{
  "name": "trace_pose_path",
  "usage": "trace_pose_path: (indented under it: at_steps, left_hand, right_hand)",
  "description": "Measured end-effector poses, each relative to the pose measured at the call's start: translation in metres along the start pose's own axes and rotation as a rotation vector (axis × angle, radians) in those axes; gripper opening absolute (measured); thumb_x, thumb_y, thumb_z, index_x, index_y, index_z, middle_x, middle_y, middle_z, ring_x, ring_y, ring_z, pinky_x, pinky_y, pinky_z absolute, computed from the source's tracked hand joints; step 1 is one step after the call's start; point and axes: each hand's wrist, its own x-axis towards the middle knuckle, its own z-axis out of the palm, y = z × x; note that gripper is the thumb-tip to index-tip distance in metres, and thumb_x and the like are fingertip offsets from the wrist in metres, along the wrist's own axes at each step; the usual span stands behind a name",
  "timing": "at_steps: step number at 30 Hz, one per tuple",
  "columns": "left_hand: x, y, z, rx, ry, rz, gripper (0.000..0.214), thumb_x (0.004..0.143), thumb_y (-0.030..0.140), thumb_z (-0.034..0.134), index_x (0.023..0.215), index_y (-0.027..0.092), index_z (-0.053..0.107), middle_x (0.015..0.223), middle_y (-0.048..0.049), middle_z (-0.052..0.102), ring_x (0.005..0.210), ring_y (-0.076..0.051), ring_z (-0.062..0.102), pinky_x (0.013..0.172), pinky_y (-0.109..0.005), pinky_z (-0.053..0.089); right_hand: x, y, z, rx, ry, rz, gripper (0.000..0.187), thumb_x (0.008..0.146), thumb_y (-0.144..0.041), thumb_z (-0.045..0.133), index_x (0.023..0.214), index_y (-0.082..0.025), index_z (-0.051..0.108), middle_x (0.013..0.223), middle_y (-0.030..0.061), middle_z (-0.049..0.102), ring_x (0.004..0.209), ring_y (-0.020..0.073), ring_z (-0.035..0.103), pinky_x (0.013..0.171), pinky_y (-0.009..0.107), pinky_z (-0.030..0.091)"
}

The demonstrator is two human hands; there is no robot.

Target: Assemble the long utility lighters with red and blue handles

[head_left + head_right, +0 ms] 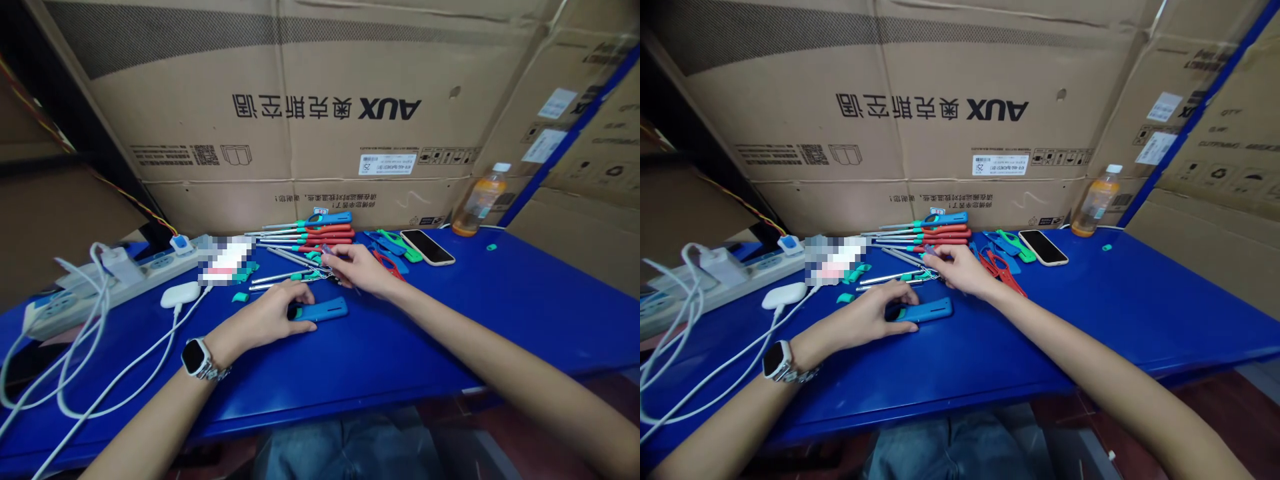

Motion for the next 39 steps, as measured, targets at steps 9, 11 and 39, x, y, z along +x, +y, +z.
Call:
trace_pose_path:
  at_steps: [9,11,39]
  left_hand:
    - [-0.001,0.001,-0.028,0.010,0.324,-0.051,0.025,0.090,0.038,0.054,0.077,0.020,0.066,0.078,-0.0039,0.068,0.074,-0.020,0.060,0.070,-0.029,0.043]
    - [-0.001,-0.002,-0.031,0.014,0.343,-0.089,0.026,0.088,0.039,0.054,0.076,0.020,0.066,0.075,-0.0036,0.068,0.072,-0.020,0.059,0.068,-0.029,0.042]
    - [0.004,-0.006,-0.016,-0.057,0.262,-0.164,0.029,0.074,0.043,0.074,0.088,0.018,0.072,0.086,-0.0041,0.074,0.078,-0.020,0.065,0.073,-0.031,0.049]
  right_hand:
    - [0.018,0.006,0.019,0.231,0.183,-0.049,0.044,0.083,-0.062,0.061,0.081,-0.018,0.057,0.059,-0.0040,0.054,0.047,0.0085,0.048,0.046,0.022,0.039]
    - [0.012,0.009,0.023,0.222,0.170,-0.083,0.044,0.082,-0.062,0.062,0.081,-0.019,0.054,0.064,-0.0022,0.059,0.050,0.0096,0.054,0.048,0.023,0.043]
    - [-0.012,0.008,0.020,0.241,0.283,-0.207,0.036,0.087,-0.054,0.062,0.083,-0.019,0.056,0.067,-0.0012,0.064,0.055,0.0111,0.062,0.054,0.023,0.051]
